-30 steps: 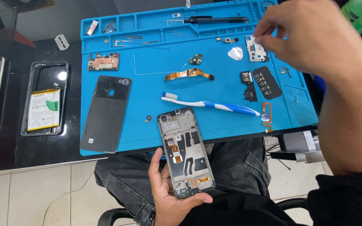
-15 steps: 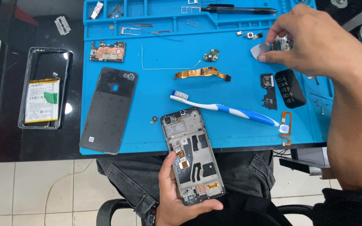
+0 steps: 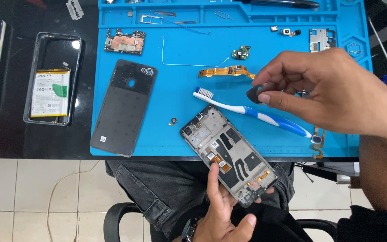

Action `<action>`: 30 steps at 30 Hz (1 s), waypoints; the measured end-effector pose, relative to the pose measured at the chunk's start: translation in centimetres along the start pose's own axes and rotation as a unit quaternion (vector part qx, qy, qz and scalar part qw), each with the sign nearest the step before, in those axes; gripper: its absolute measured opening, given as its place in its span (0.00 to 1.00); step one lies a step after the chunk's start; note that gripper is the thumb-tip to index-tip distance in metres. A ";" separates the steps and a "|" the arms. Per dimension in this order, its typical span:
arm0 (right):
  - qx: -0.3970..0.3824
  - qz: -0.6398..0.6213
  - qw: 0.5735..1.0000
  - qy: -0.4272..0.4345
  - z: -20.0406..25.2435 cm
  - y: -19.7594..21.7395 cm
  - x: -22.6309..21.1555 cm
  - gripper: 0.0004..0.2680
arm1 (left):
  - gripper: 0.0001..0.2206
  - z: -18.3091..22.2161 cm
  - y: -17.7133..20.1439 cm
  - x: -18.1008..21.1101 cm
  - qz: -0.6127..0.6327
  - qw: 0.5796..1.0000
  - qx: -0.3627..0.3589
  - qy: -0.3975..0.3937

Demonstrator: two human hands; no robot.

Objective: The person uses a screwdriver to remove screws from the internal frame of a disassembled smartphone. They then use their fingers to carefully detach and lift a small internal component from the device's chassis.

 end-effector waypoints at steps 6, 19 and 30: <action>0.076 0.076 0.994 -0.018 7.4 -0.6 -1.9 0.10 | 0.47 0.2 1.6 -1.7 -0.436 0.898 0.040 0.038; 0.317 -0.060 0.930 -0.178 15.8 -5.8 2.4 0.07 | 0.49 -6.3 3.9 11.8 -0.727 0.656 -0.058 -0.192; 0.388 -0.339 0.816 -0.262 23.5 -11.9 6.8 0.06 | 0.55 -11.8 -0.8 8.6 -0.744 0.609 -0.162 -0.220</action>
Point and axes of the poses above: each hand's wrist, its own z-axis away from the middle knuckle, its own y-axis out of the back of the hand, x = y × z, the point moved 9 cm from there along -z, towards the middle knuckle, and after that the axes turned 2 degrees about x, right-handed, at the moved point
